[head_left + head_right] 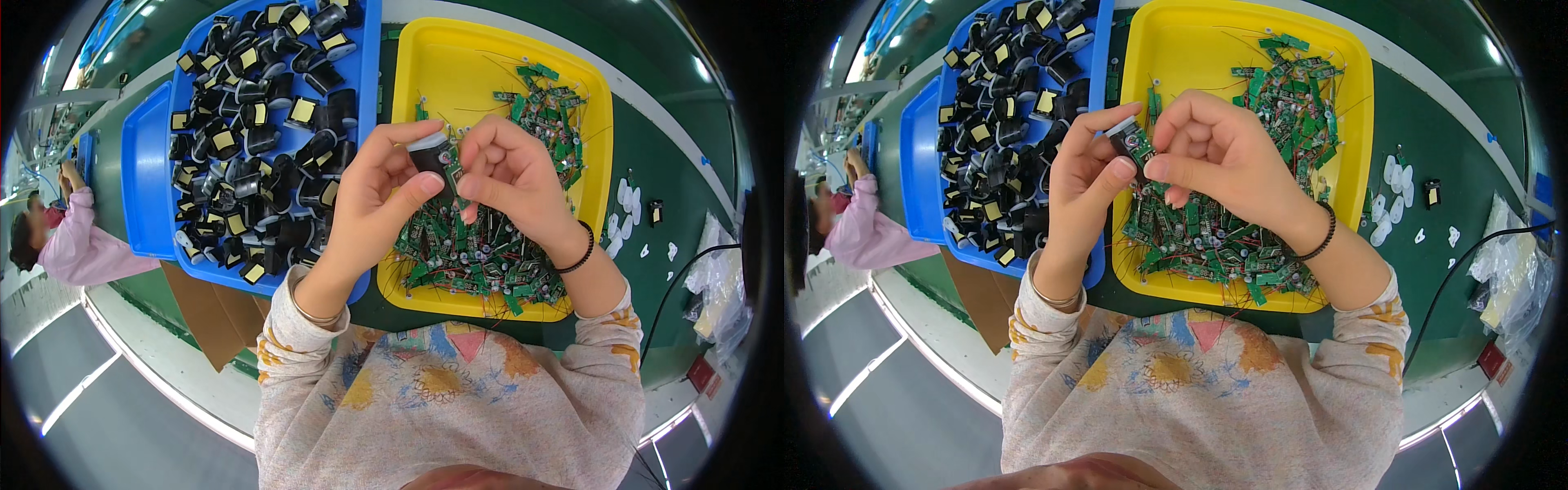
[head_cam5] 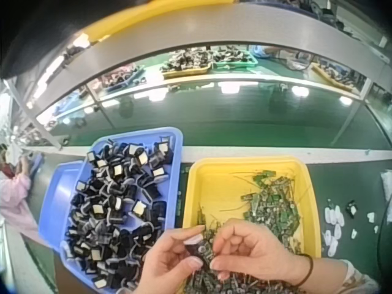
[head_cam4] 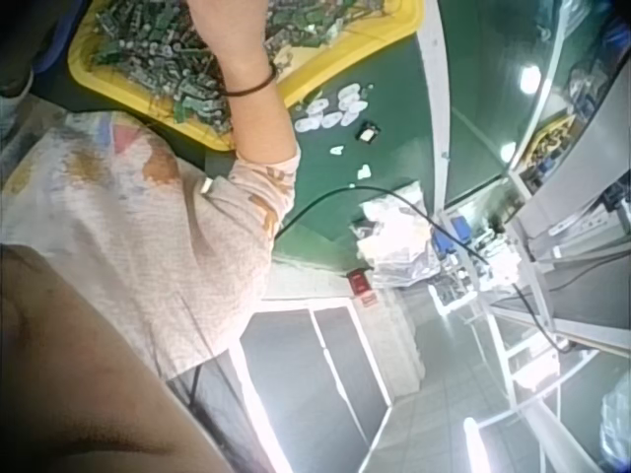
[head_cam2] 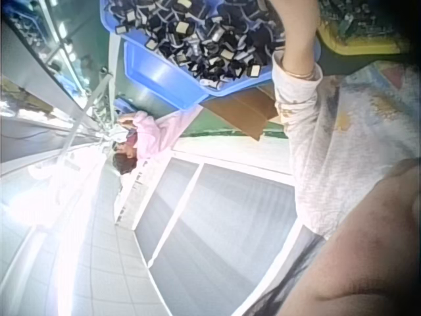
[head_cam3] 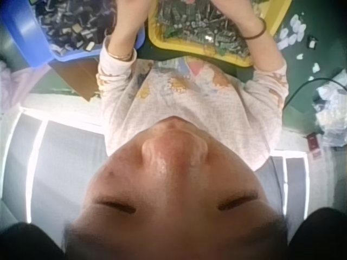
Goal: The person repeatedly picks up small black plastic housings from a blue bin and green circuit boards from a yellow bin. They insert the circuit boards into the housings by hand, aligning the components, and then place the assembled units back into the blue bin. The process is repetitive and performed one unit at a time.
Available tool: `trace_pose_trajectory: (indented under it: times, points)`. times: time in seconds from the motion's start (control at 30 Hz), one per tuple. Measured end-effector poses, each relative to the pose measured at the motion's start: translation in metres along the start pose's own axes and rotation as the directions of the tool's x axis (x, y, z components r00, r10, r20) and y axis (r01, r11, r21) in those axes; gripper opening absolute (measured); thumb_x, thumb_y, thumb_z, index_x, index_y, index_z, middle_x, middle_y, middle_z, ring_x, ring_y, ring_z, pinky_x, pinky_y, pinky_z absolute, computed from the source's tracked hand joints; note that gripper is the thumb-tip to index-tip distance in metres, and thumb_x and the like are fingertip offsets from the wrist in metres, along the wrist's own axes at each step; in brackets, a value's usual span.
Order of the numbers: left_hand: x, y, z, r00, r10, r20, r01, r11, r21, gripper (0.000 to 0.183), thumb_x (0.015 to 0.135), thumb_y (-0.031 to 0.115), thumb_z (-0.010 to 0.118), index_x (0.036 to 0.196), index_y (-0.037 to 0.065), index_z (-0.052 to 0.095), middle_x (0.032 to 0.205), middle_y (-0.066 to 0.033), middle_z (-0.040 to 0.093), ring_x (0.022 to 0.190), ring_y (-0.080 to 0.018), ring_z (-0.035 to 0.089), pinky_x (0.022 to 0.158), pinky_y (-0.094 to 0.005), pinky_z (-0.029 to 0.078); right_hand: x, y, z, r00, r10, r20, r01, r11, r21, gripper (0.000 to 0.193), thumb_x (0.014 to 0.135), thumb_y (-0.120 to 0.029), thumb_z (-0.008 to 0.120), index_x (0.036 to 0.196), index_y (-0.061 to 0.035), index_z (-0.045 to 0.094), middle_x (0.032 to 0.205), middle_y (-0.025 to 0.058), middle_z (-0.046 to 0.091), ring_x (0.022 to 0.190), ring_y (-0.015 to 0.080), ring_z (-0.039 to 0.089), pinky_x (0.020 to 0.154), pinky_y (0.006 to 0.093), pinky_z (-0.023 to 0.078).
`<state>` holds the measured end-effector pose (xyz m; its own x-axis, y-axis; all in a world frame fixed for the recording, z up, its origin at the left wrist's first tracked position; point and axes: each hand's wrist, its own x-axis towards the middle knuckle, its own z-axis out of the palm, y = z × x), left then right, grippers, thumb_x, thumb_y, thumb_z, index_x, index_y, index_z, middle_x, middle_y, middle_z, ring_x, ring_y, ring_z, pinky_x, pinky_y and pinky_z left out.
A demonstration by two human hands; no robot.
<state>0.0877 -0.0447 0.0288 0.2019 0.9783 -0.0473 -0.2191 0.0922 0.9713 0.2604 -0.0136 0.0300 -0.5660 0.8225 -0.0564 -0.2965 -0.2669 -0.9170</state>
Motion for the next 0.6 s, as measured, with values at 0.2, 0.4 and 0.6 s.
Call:
trace_pose_trajectory:
  times: [0.2,0.4,0.6]
  points:
    - [-0.001,-0.006,-0.004,0.992,0.119,-0.036,-0.104,0.953,0.285,0.039,0.078,0.007,0.062,0.114,0.002,0.05,0.075,-0.0027,0.056,0.064,-0.0057,0.048,0.057,-0.0185,0.038,0.001,-0.004,-0.005,0.991,0.135,0.023,-0.135,0.99,-0.031,0.014,0.08,-0.008,0.062,0.086,0.0,0.052,0.069,0.0015,0.057,0.054,0.0074,0.056,0.051,0.018,0.045]
    - [0.001,-0.009,-0.005,0.969,0.248,0.021,-0.23,0.858,0.459,0.04,0.077,0.008,0.062,0.114,0.001,0.05,0.077,-0.0054,0.058,0.06,-0.0087,0.049,0.057,-0.0211,0.041,0.001,-0.002,-0.006,0.985,0.171,0.031,-0.171,0.985,-0.016,0.014,0.081,-0.011,0.062,0.083,-0.0004,0.053,0.066,0.0003,0.055,0.054,0.0068,0.055,0.05,0.0183,0.045]
    - [0.004,-0.007,0.0,0.98,0.195,0.038,-0.198,0.948,0.248,0.038,0.079,0.005,0.055,0.116,0.002,0.048,0.102,-0.01,0.057,0.083,-0.0147,0.054,0.072,-0.0267,0.046,-0.003,0.005,0.002,0.992,-0.099,-0.075,0.058,0.903,-0.427,0.012,0.078,-0.01,0.063,0.077,-0.0026,0.053,0.064,0.0017,0.055,0.054,0.0095,0.055,0.049,0.0218,0.043]
